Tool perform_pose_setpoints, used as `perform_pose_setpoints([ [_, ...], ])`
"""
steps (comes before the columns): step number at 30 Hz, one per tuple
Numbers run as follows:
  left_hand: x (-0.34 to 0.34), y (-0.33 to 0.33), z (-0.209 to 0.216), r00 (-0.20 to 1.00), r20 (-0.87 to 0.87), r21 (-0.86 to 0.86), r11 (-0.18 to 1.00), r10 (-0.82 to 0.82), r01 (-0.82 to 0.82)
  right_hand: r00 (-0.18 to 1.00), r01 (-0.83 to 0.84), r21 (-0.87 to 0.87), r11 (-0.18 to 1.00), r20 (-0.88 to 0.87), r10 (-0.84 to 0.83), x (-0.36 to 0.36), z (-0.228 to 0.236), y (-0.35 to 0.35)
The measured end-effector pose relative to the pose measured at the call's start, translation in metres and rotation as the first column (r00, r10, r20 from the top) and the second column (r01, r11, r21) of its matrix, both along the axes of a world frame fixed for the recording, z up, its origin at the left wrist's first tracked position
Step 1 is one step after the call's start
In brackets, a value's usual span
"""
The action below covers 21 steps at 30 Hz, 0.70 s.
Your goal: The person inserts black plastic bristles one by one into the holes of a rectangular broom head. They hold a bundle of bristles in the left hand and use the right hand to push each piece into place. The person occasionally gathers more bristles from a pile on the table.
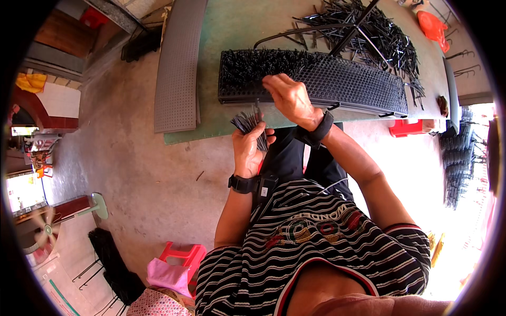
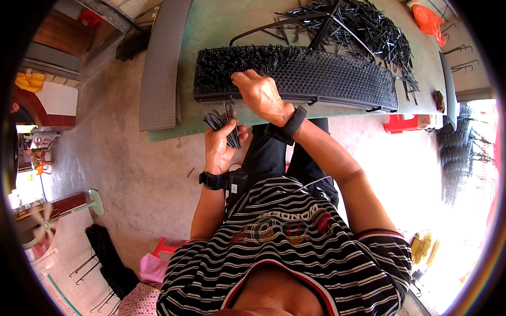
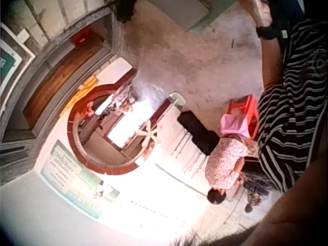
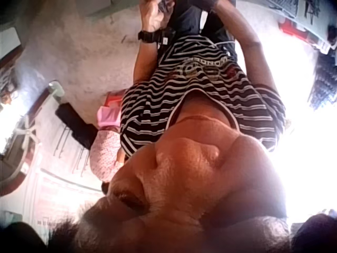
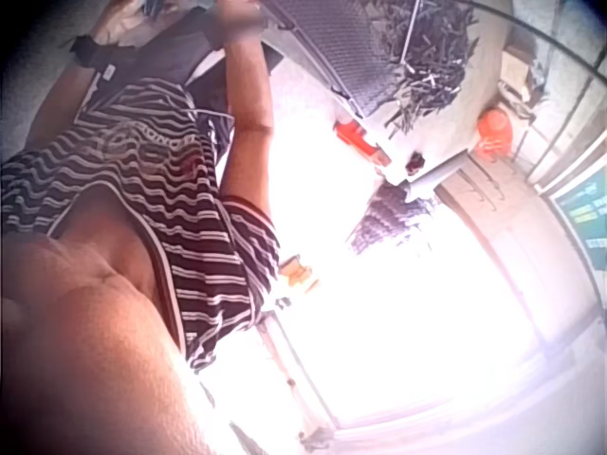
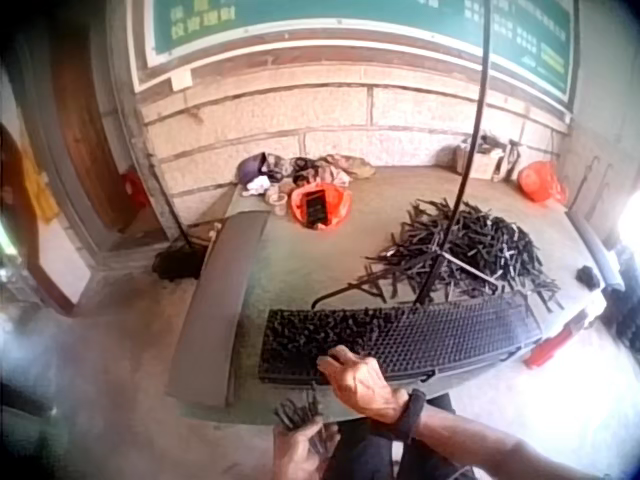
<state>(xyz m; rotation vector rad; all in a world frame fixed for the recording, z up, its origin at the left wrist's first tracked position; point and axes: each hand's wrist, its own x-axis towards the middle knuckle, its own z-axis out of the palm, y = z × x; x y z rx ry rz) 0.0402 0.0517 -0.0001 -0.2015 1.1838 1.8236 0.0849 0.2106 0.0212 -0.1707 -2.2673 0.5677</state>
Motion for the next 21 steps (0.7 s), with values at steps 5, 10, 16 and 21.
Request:
perform_pose_setpoints([
  [5, 0.004, 0.001, 0.003, 0.998, -0.037, 0.030, 0.998, -0.051, 0.053, 0.980, 0.142, -0.007, 0.990, 0.143, -0.140, 0.005, 0.017, -0.006],
  [10, 0.007, 0.003, 0.006, 0.978, -0.050, 0.065, 0.976, -0.204, 0.207, 0.923, 0.054, -0.676, 0.735, 0.315, 0.222, 0.023, 0.008, -0.001],
  [16, 0.012, 0.005, -0.007, 0.967, -0.049, 0.031, 0.967, -0.251, 0.253, 0.987, 0.056, -0.834, 0.548, -0.037, -0.157, 0.023, 0.031, -0.002],
  [21, 0.012, 0.007, -0.011, 0.978, -0.032, 0.074, 0.975, -0.207, 0.209, 0.970, 0.031, -0.660, 0.751, -0.160, -0.181, 0.017, 0.013, -0.002],
])
